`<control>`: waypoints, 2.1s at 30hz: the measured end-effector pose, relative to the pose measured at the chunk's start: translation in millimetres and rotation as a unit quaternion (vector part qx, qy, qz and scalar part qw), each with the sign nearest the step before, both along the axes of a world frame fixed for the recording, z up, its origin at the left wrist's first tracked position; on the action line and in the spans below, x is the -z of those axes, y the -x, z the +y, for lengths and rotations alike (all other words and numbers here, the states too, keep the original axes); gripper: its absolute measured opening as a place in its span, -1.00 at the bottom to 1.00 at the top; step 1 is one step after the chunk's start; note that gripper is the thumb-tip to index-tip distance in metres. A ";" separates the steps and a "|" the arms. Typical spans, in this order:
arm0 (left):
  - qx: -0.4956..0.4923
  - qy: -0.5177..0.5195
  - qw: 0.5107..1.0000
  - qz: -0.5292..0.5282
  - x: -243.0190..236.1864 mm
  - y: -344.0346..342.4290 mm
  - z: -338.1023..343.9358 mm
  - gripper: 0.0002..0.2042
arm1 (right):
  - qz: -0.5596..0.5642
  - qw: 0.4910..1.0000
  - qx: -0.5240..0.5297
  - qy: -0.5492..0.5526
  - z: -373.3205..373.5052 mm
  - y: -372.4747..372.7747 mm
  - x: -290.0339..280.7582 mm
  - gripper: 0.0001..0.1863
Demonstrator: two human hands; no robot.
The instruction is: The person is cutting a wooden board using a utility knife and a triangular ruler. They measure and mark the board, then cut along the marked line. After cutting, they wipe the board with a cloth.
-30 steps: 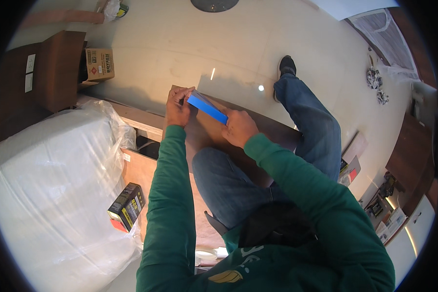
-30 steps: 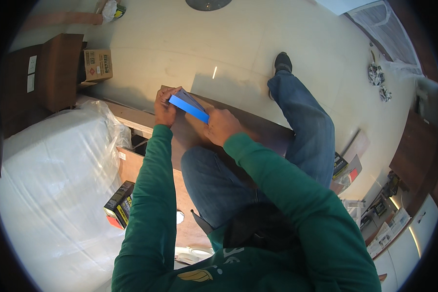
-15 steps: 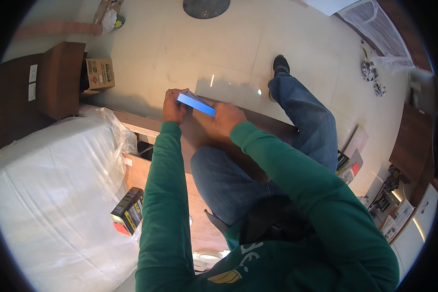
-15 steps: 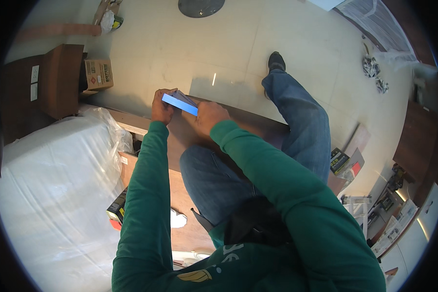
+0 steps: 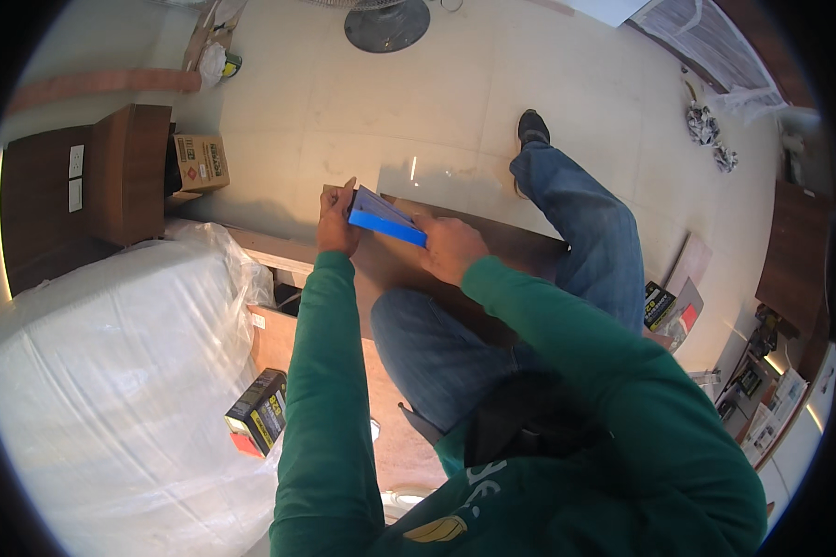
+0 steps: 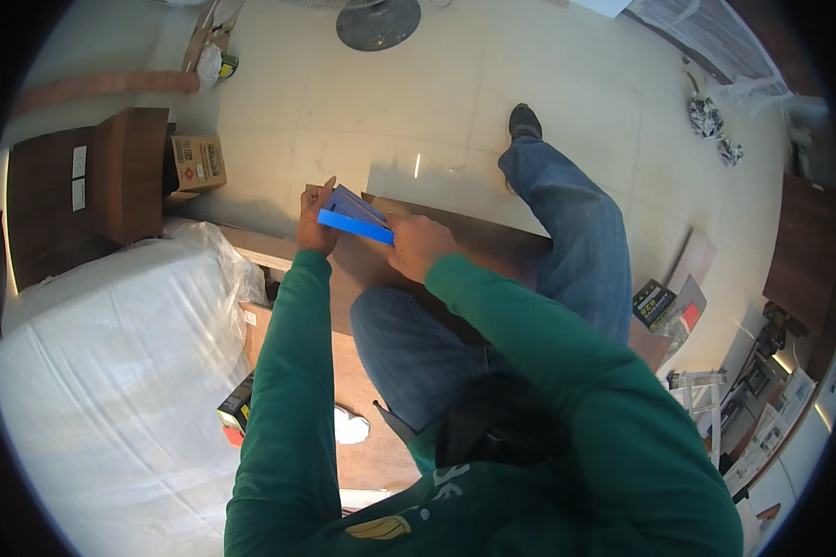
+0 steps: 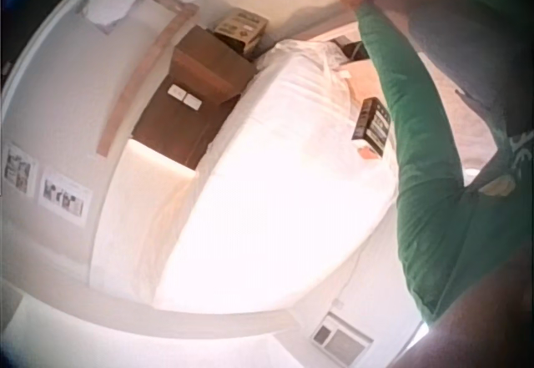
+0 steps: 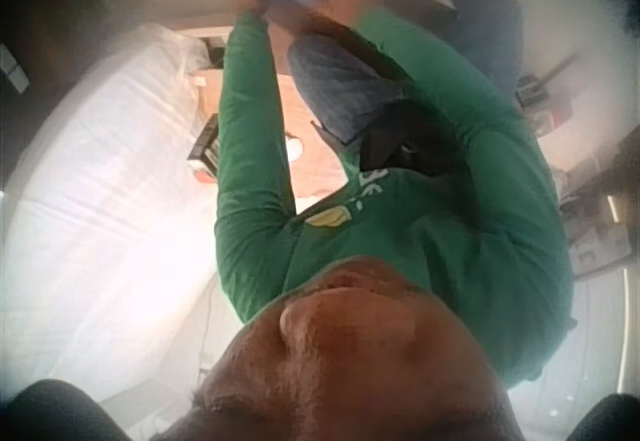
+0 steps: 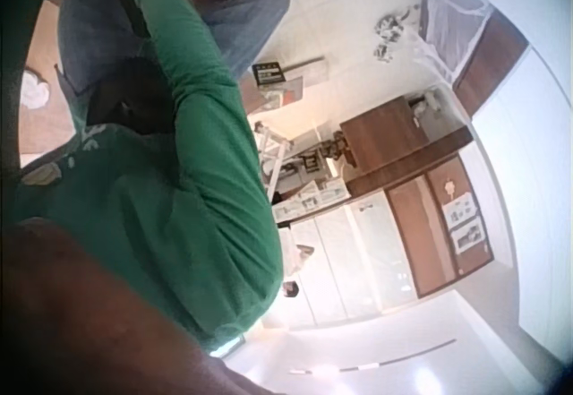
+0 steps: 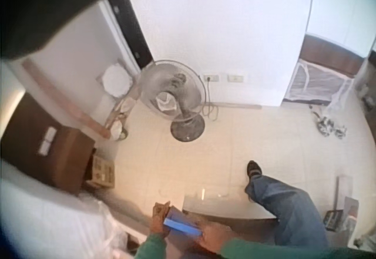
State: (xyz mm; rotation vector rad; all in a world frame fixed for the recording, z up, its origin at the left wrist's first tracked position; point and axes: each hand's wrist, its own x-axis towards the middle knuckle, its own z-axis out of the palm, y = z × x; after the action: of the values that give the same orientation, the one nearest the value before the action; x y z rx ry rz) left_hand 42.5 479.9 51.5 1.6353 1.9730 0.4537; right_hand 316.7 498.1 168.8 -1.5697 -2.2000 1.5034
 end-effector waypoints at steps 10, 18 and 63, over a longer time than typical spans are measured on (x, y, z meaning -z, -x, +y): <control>-0.136 -0.097 0.977 -0.131 -2.0 -35.4 -28.5 -0.57 | -0.031 0.997 -0.039 -0.057 -29.7 -46.4 3.4 -0.42; -0.296 -0.021 0.855 -0.426 -8.6 -68.0 -45.6 -0.37 | -0.035 0.997 -0.051 -0.055 -28.1 -44.1 13.5 -0.35; -0.172 0.021 0.875 -0.453 -55.9 -107.2 -69.6 0.26 | 0.053 0.996 -0.044 -0.058 -21.7 -63.0 29.8 -0.32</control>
State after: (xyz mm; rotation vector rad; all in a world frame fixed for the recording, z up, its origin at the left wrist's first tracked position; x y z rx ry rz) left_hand 149.7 410.3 107.5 0.7637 1.4836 1.0712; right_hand 379.7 476.5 139.0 -1.3443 -2.2781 1.4170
